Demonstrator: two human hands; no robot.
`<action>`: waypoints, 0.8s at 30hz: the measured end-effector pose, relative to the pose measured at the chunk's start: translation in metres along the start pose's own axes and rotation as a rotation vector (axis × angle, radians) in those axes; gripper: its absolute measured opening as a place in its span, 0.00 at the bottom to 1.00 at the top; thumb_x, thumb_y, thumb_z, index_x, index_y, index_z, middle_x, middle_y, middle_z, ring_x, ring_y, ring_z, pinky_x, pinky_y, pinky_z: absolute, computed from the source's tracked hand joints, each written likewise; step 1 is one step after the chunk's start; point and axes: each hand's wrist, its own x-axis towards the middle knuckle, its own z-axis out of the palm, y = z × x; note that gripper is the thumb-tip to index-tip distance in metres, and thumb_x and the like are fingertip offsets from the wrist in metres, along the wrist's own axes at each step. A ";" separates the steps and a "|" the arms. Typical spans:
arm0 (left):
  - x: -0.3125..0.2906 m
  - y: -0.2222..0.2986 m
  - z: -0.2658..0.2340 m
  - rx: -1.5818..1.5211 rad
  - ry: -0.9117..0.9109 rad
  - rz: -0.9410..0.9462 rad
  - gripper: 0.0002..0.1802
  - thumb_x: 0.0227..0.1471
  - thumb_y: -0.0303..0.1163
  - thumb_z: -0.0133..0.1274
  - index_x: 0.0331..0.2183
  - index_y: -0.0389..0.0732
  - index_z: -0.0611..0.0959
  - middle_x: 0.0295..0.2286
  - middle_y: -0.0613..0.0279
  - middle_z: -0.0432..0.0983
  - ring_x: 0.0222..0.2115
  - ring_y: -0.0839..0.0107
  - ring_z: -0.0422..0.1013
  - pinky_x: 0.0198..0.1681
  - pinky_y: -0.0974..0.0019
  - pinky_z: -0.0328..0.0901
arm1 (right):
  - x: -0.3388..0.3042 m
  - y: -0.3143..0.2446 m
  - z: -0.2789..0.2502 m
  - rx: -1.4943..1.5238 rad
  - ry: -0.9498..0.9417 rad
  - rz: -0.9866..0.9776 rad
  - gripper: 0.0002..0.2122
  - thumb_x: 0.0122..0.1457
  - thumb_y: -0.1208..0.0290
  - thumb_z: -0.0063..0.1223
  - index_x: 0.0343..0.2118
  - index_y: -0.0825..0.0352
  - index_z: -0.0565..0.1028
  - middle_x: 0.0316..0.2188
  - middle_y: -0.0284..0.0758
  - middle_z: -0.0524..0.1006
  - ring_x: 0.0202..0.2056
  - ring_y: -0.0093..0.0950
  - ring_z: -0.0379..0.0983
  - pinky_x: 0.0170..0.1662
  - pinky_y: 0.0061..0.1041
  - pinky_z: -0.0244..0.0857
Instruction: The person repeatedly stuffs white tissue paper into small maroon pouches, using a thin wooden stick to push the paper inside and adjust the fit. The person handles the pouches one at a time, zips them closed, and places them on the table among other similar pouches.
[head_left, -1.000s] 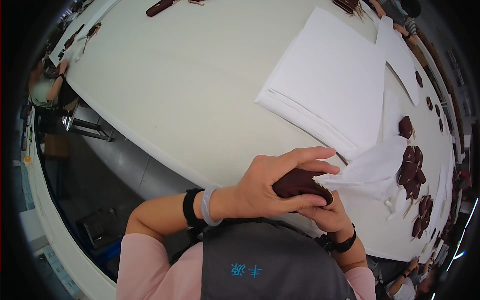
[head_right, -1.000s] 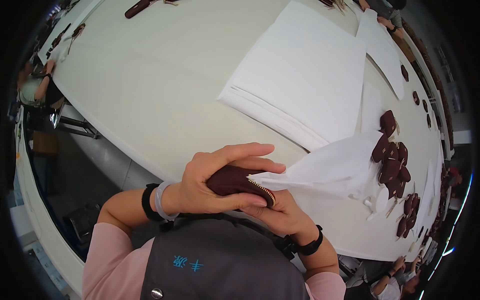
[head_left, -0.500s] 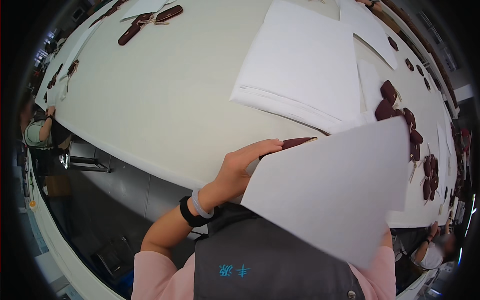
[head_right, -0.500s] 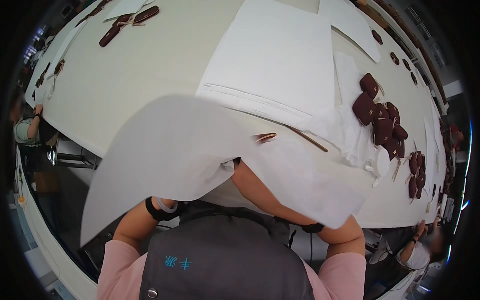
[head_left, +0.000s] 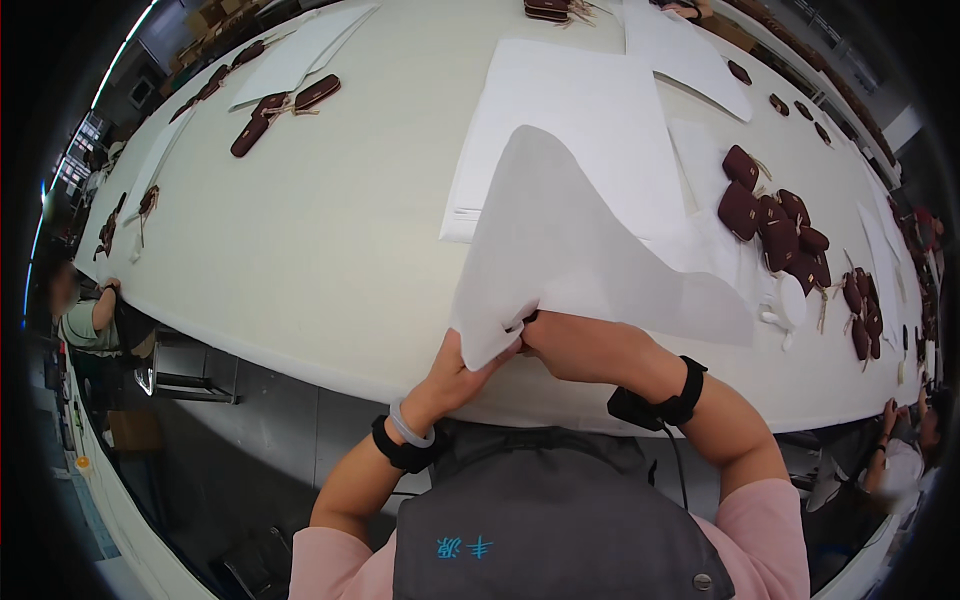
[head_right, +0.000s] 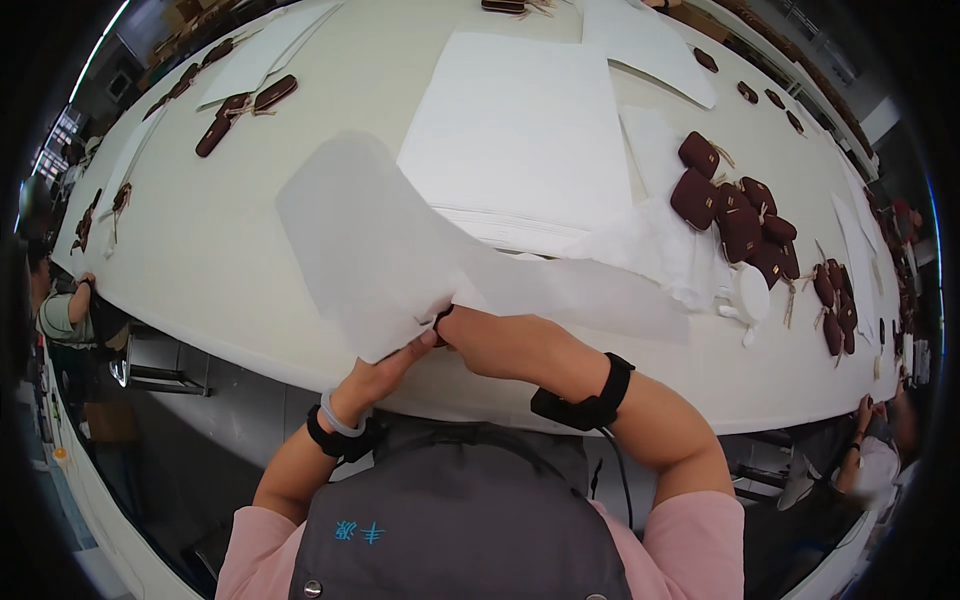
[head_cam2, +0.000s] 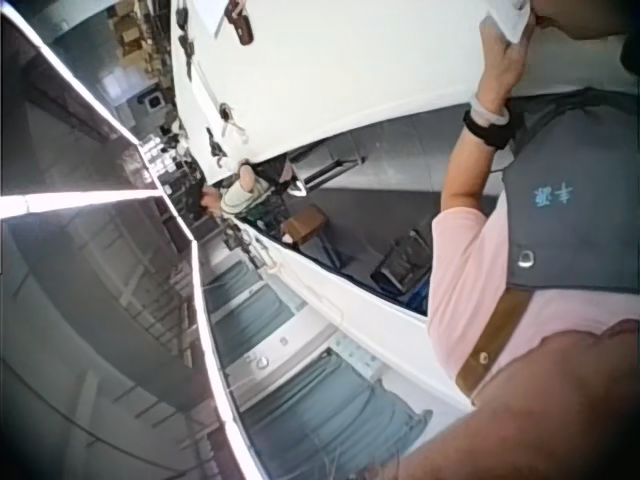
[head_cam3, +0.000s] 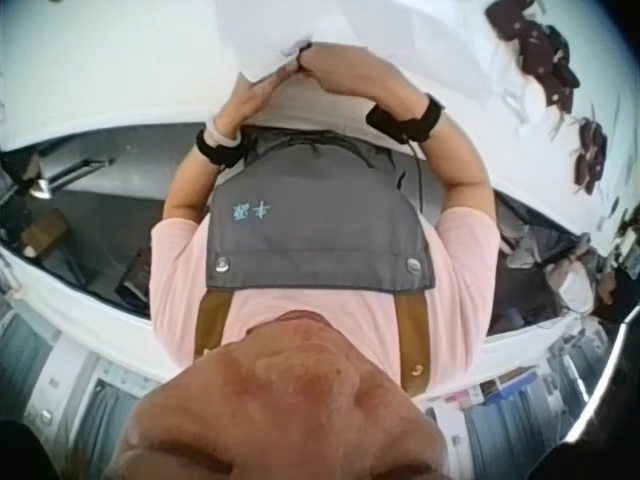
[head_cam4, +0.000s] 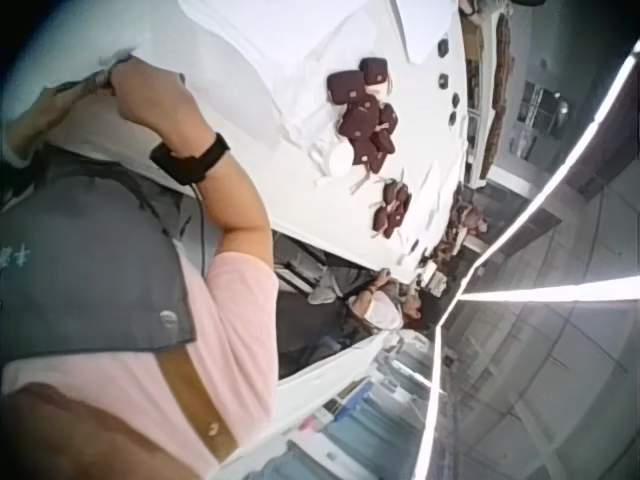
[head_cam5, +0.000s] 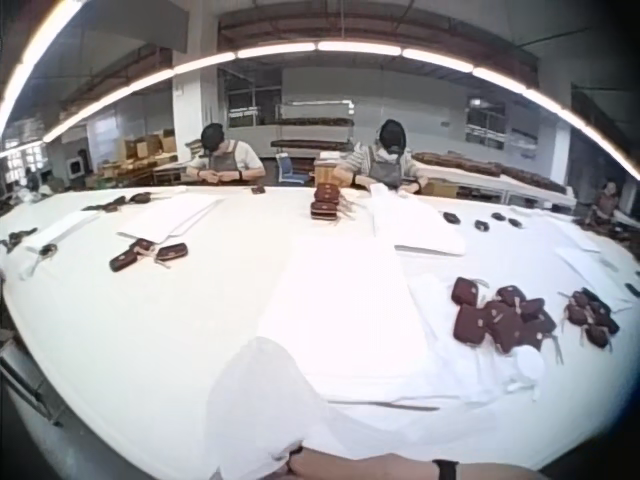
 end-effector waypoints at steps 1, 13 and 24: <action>0.003 -0.007 -0.003 -0.027 0.019 0.036 0.18 0.61 0.24 0.53 0.53 0.34 0.78 0.45 0.56 0.80 0.46 0.67 0.75 0.49 0.64 0.71 | -0.004 -0.003 -0.004 0.004 0.075 -0.027 0.06 0.58 0.78 0.56 0.37 0.68 0.81 0.36 0.38 0.81 0.37 0.37 0.78 0.37 0.34 0.72; 0.031 0.002 -0.026 0.519 0.218 0.259 0.15 0.54 0.26 0.61 0.45 0.38 0.85 0.43 0.57 0.79 0.42 0.66 0.74 0.43 0.65 0.69 | -0.069 0.072 0.003 1.172 0.450 0.439 0.15 0.57 0.83 0.60 0.47 0.70 0.73 0.26 0.31 0.74 0.25 0.19 0.72 0.26 0.21 0.66; 0.047 0.030 -0.029 0.760 0.008 0.184 0.15 0.42 0.17 0.61 0.33 0.46 0.89 0.32 0.67 0.64 0.34 0.69 0.62 0.35 0.69 0.62 | 0.018 0.084 -0.064 0.361 0.148 -0.163 0.08 0.48 0.81 0.57 0.34 0.68 0.78 0.31 0.37 0.75 0.33 0.37 0.71 0.38 0.32 0.67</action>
